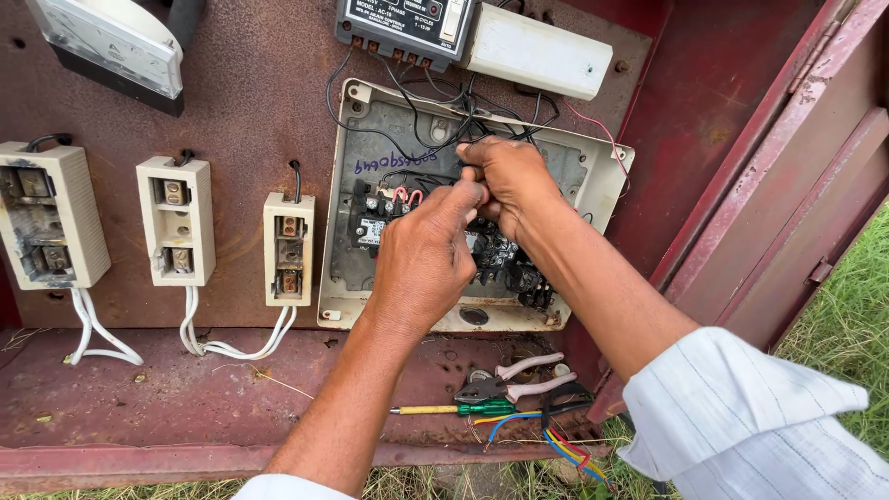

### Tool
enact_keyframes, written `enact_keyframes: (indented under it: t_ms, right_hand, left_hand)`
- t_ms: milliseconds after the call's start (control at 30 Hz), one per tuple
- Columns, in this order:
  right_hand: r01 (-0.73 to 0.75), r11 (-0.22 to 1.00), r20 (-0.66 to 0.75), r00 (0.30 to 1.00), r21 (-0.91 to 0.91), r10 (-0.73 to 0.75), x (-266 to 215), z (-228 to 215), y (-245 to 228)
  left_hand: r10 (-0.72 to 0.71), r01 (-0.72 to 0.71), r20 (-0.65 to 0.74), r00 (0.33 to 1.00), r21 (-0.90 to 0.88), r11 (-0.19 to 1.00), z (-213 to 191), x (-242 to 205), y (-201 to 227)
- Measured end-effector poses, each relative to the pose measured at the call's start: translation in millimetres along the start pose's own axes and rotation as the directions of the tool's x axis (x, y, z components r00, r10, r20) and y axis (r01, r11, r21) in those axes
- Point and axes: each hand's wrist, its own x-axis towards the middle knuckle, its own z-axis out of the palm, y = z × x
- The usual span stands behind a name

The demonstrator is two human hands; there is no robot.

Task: The person works on the electrical components inside a metal box by hand and with a screwdriver. They connect and disconnect wires from terminals, loosen and tighten screws on the contactors, and use a multimeter to check the connections.

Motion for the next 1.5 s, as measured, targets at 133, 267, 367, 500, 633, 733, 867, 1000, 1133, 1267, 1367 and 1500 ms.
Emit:
enact_keyframes:
  t_ms: [133, 267, 367, 500, 633, 733, 867, 1000, 1133, 1267, 1367, 1500]
  right_hand:
    - [0.02, 0.992, 0.022, 1.0, -0.127, -0.017, -16, -8, 1]
    - [-0.018, 0.977, 0.016, 1.0, -0.211, 0.022, -20, -5, -2]
    - [-0.019, 0.981, -0.026, 1.0, -0.191, 0.014, -15, -1, -4]
    - [0.102, 0.964, -0.115, 0.984, -0.244, -0.133, -2, 2, 2]
    - [0.096, 0.99, -0.119, 0.987, -0.1, -0.107, 11, 1, 9]
    - [0.042, 0.997, -0.12, 0.992, 0.061, -0.034, 12, 3, 7]
    - [0.029, 0.994, -0.064, 0.998, 0.109, -0.022, -4, 0, 6]
    - [0.033, 0.996, 0.059, 0.998, -0.089, -0.028, -20, -22, -7]
    - [0.421, 0.732, 0.042, 0.879, -0.536, -0.475, -35, -42, -12]
    - [0.591, 0.137, 0.323, 0.604, -0.795, -0.729, -54, -54, -4]
    - [0.579, -0.057, 0.399, 0.484, -0.813, -0.779, -57, -53, 0]
    - [0.494, -0.254, 0.457, 0.349, -0.832, -0.818, -53, -52, -2]
  left_hand:
    - [-0.245, 0.242, 0.025, 0.969, -0.274, 0.931, 5, 8, -2]
    - [-0.152, 0.129, -0.048, 0.987, -0.314, 0.941, 5, 10, -6]
    - [-0.092, 0.068, -0.063, 0.994, -0.317, 0.946, 5, 9, -7]
    - [-0.102, 0.097, -0.021, 0.995, -0.18, 0.979, 2, 6, -11]
    - [-0.081, 0.083, 0.073, 0.994, -0.032, 0.996, 4, 4, -14]
    - [-0.045, 0.04, 0.112, 0.993, 0.049, 0.998, 7, 9, -17]
    - [-0.035, 0.009, 0.161, 0.986, 0.163, 0.987, 9, 18, -23]
    - [-0.06, -0.018, 0.219, 0.974, 0.335, 0.942, 16, 36, -38]
    - [-0.051, -0.045, 0.204, 0.978, 0.441, 0.897, 29, 52, -48]
    - [-0.012, -0.066, 0.171, 0.985, 0.444, 0.893, 41, 59, -49]
    - [0.011, -0.089, 0.172, 0.985, 0.454, 0.886, 47, 62, -48]
    - [0.008, -0.092, 0.184, 0.983, 0.456, 0.885, 50, 63, -48]
